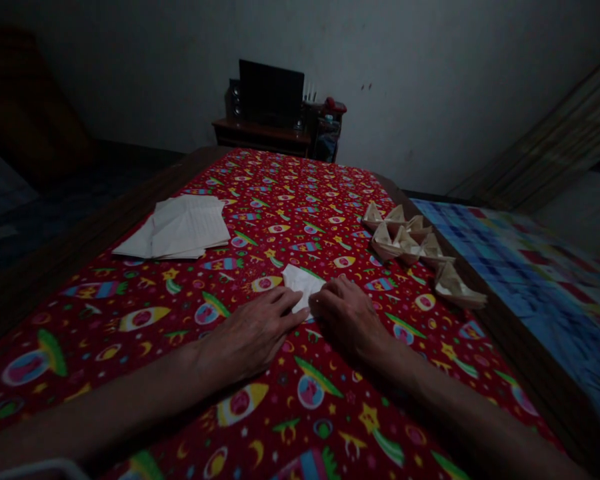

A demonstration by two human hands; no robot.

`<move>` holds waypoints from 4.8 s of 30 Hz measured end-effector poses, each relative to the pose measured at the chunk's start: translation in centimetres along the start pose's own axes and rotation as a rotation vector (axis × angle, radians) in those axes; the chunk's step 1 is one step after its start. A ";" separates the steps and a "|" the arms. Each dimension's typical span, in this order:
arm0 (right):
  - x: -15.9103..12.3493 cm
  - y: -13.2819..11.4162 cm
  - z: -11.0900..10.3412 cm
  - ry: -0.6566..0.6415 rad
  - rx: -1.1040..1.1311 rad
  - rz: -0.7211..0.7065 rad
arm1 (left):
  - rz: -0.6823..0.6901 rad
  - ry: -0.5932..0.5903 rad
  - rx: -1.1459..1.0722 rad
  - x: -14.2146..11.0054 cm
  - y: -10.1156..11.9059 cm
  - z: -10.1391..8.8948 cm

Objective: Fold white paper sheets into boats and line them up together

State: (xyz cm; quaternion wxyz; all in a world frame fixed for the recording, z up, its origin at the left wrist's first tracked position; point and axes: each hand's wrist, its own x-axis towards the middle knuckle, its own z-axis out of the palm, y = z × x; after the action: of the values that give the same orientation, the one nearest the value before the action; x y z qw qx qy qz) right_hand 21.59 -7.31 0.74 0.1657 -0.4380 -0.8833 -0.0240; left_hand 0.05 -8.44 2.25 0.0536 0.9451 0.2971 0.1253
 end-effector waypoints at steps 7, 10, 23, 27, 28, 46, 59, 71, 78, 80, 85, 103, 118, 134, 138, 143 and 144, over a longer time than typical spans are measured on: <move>-2.5 -1.6 -1.5 -0.063 -0.021 -0.133 | -0.015 -0.054 0.007 -0.9 0.1 -0.1; -3.9 -1.6 -1.8 -0.108 -0.003 -0.125 | -0.005 -0.053 0.007 -1.2 0.0 -0.2; -3.6 -2.3 -1.1 0.012 -0.028 -0.113 | 0.057 0.019 0.049 0.0 -0.6 0.0; -2.4 -1.8 -1.2 0.014 -0.017 -0.121 | 0.110 0.051 -0.082 1.0 -2.6 0.0; -2.0 -1.7 -1.1 0.001 -0.036 -0.121 | 0.106 0.080 -0.137 1.4 -3.4 0.2; -0.3 -0.6 0.1 0.065 0.108 -0.179 | -0.158 -0.009 -0.291 5.6 -7.0 0.3; -0.4 -0.5 0.4 0.060 0.055 -0.186 | -0.200 0.062 -0.203 5.6 -6.4 1.2; -0.4 -0.5 0.4 0.057 0.087 -0.170 | -0.206 0.115 -0.258 5.4 -6.3 1.6; -0.3 -0.6 0.4 0.082 0.081 -0.122 | -0.190 0.122 -0.294 5.3 -6.2 1.5; -0.2 -0.7 0.3 0.013 0.067 -0.065 | -0.180 0.129 -0.296 5.3 -6.3 1.5; 0.0 -1.0 0.2 -0.106 0.081 -0.012 | -0.174 0.188 -0.251 5.2 -6.4 2.1; 0.4 -1.1 0.5 -0.035 0.096 -0.043 | 0.050 -0.093 0.007 -1.1 -3.2 1.3; 0.4 -1.0 0.6 -0.058 0.077 -0.050 | 0.074 -0.079 -0.102 -2.2 -2.5 -0.3; -0.5 -0.8 0.4 0.016 0.083 -0.058 | 0.141 -0.098 -0.014 -2.2 -0.5 0.0; -0.5 -0.9 0.3 0.017 0.043 -0.084 | 0.174 -0.089 -0.038 -1.8 -1.3 0.1; -0.3 -1.1 0.3 -0.012 -0.001 -0.055 | 0.045 -0.034 0.052 -0.4 -3.4 0.7; -0.3 -1.1 0.2 -0.019 -0.014 -0.048 | 0.034 -0.033 0.076 -0.2 -3.8 0.8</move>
State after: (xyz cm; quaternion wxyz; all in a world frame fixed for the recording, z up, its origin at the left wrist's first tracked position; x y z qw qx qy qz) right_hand 20.83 -8.18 0.56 0.1538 -0.4181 -0.8948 -0.0299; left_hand -1.94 -5.49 0.77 0.0207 0.9533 0.2844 0.0991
